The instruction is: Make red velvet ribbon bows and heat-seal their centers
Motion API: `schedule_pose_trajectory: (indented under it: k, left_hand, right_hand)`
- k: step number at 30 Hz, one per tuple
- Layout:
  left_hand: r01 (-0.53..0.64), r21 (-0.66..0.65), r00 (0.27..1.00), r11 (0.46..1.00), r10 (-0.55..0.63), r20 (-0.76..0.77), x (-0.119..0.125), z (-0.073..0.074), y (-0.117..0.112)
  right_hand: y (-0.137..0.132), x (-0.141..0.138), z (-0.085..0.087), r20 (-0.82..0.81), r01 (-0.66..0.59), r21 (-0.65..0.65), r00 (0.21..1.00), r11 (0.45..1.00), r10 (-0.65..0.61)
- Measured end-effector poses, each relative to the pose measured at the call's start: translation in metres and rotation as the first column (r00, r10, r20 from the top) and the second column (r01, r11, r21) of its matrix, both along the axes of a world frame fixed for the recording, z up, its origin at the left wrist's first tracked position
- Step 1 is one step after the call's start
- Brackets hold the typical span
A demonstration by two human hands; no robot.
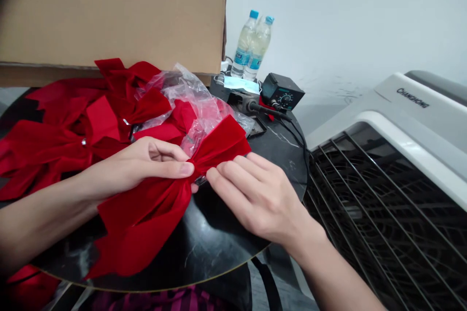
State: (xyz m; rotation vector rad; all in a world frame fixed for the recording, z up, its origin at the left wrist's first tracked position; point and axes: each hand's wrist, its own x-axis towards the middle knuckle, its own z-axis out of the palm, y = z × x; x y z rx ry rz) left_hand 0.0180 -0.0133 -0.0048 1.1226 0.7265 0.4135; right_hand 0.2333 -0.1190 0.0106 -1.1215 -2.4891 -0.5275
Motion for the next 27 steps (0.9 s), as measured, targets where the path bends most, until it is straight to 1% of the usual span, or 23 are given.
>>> schedule_pose_trajectory:
  k: [1, 2, 3, 5, 7, 9, 12, 14, 15, 16, 18, 20, 21, 22, 23, 24, 25, 26, 27]
  left_hand:
    - [-0.038, 0.037, 0.999, 0.999, 0.038, 0.005, 0.000, 0.000, 0.000]
    - [-0.096, 0.101, 0.995, 0.990, 0.095, 0.012, 0.000, -0.001, 0.000]
    - [-0.163, 0.177, 0.987, 0.971, 0.161, 0.025, 0.000, -0.001, 0.000]
    - [-0.281, 0.312, 0.959, 0.908, 0.278, 0.055, 0.001, -0.001, -0.001]
    - [-0.333, 0.382, 0.940, 0.862, 0.335, 0.063, 0.001, 0.000, -0.003]
    - [-0.337, 0.415, 0.937, 0.845, 0.343, 0.062, 0.001, -0.001, -0.003]
    - [-0.341, 0.428, 0.938, 0.837, 0.335, 0.092, 0.000, -0.002, -0.003]
    - [-0.351, 0.387, 0.936, 0.853, 0.326, 0.130, -0.001, -0.004, -0.003]
    - [-0.352, 0.348, 0.936, 0.869, 0.318, 0.153, -0.001, -0.005, -0.003]
    - [-0.350, 0.301, 0.935, 0.887, 0.310, 0.173, -0.001, -0.005, -0.004]
    - [-0.346, 0.230, 0.932, 0.909, 0.305, 0.196, -0.001, -0.006, -0.005]
    - [-0.353, 0.215, 0.930, 0.911, 0.316, 0.188, 0.000, -0.006, -0.005]
    - [-0.365, 0.218, 0.926, 0.905, 0.330, 0.180, -0.001, -0.005, -0.004]
    - [-0.381, 0.220, 0.921, 0.898, 0.348, 0.174, -0.001, -0.004, -0.003]
    - [-0.400, 0.218, 0.914, 0.890, 0.368, 0.173, -0.002, -0.003, -0.001]
    - [-0.414, 0.210, 0.907, 0.886, 0.383, 0.173, -0.003, -0.002, 0.001]
    - [-0.426, 0.202, 0.901, 0.882, 0.395, 0.179, -0.004, -0.001, 0.003]
    - [-0.427, 0.195, 0.900, 0.883, 0.395, 0.182, -0.004, 0.000, 0.005]
    - [-0.419, 0.190, 0.904, 0.888, 0.387, 0.184, -0.005, 0.001, 0.006]
  right_hand:
    - [0.001, 0.002, -0.001, -0.023, 0.006, 0.006, 1.000, 1.000, -0.005]
    - [0.001, 0.001, -0.003, -0.082, 0.044, 0.007, 0.996, 0.999, -0.043]
    - [0.001, -0.003, -0.004, -0.170, 0.103, -0.009, 0.980, 0.995, -0.103]
    - [-0.001, -0.017, -0.008, -0.357, 0.217, -0.087, 0.904, 0.972, -0.233]
    - [-0.002, -0.033, -0.011, -0.473, 0.270, -0.182, 0.819, 0.946, -0.325]
    - [-0.001, -0.047, -0.014, -0.510, 0.285, -0.222, 0.781, 0.932, -0.361]
    - [0.003, -0.056, -0.017, -0.515, 0.317, -0.188, 0.774, 0.930, -0.368]
    - [0.005, -0.057, -0.018, -0.528, 0.340, -0.180, 0.759, 0.923, -0.382]
    - [0.005, -0.057, -0.019, -0.559, 0.343, -0.202, 0.729, 0.917, -0.396]
    - [0.005, -0.058, -0.020, -0.603, 0.335, -0.250, 0.680, 0.908, -0.417]
    - [0.005, -0.059, -0.024, -0.705, 0.262, -0.398, 0.526, 0.879, -0.476]
    - [0.005, -0.061, -0.028, -0.756, 0.111, -0.542, 0.368, 0.833, -0.541]
    - [0.005, -0.062, -0.030, -0.756, 0.009, -0.600, 0.320, 0.800, -0.571]
    - [0.003, -0.062, -0.032, -0.743, -0.097, -0.648, 0.300, 0.756, -0.598]
    - [0.000, -0.062, -0.033, -0.719, -0.192, -0.689, 0.304, 0.699, -0.625]
    - [-0.005, -0.060, -0.034, -0.684, -0.264, -0.728, 0.329, 0.632, -0.651]
    - [-0.011, -0.057, -0.033, -0.644, -0.305, -0.765, 0.370, 0.567, -0.670]
    - [-0.019, -0.052, -0.031, -0.592, -0.307, -0.806, 0.429, 0.506, -0.682]
    - [-0.028, -0.045, -0.027, -0.530, -0.280, -0.847, 0.510, 0.452, -0.677]
